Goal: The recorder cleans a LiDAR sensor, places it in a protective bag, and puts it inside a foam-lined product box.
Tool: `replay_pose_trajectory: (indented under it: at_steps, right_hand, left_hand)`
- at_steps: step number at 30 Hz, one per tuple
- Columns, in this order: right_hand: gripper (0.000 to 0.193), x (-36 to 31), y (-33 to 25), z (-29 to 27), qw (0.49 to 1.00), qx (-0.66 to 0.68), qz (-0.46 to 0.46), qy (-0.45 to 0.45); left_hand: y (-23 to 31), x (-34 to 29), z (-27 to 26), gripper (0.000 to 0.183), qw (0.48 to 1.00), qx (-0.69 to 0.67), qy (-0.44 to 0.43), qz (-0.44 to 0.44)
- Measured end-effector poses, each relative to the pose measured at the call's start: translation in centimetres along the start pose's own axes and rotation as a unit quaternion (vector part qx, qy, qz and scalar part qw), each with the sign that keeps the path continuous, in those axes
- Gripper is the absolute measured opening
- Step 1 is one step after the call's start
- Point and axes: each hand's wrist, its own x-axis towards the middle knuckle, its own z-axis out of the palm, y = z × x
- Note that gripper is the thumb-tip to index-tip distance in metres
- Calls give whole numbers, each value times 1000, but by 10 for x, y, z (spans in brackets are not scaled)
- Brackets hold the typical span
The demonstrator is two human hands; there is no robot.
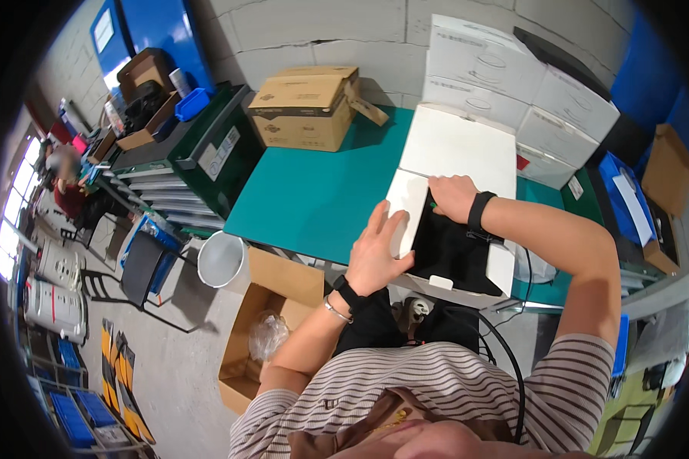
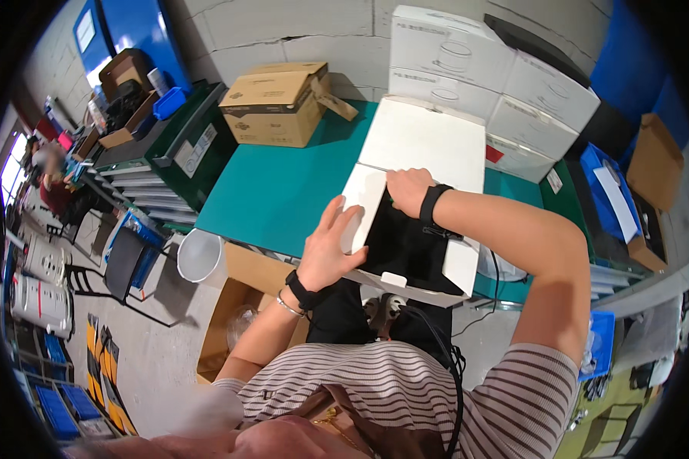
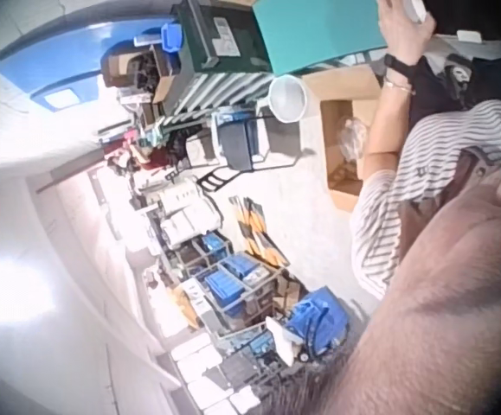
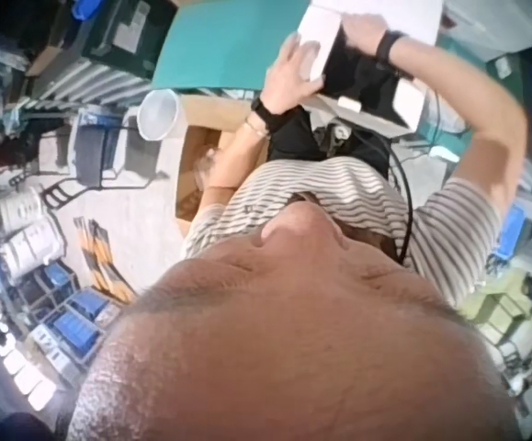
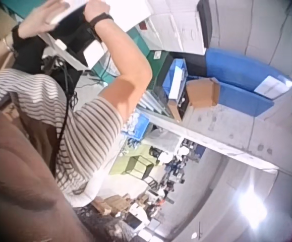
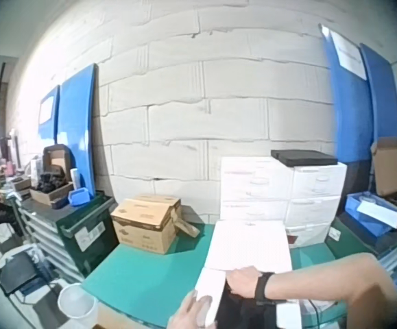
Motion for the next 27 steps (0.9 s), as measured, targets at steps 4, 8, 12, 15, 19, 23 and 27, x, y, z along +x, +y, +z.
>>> replay_pose_trajectory:
  at_steps: [4,8,12,15,19,23,27]
  right_hand:
    - [33,3,-3,2,998,-7,4,-62]
    - [33,5,-4,-2,996,-24,-20,-86]
    - [32,-7,-3,-22,1000,11,-14,3]
    - [33,-27,2,-54,990,112,15,81]
    - [26,-50,32,-76,885,413,90,197]
    - [18,-59,49,-63,674,678,161,243]
    - [15,-59,76,6,518,787,194,274]
  left_hand:
    - [3,-1,-4,73,1000,-9,-16,-20]
    - [11,1,-13,77,993,-31,-67,-90]
    - [-1,-7,-17,78,992,-5,-59,-108]
    - [-11,-18,-36,76,992,2,-34,-121]
    - [-23,-25,-57,77,993,26,-47,-107]
    - [-20,-28,-62,75,995,20,-40,-94]
    - [-31,-48,-78,71,995,11,-18,-93]
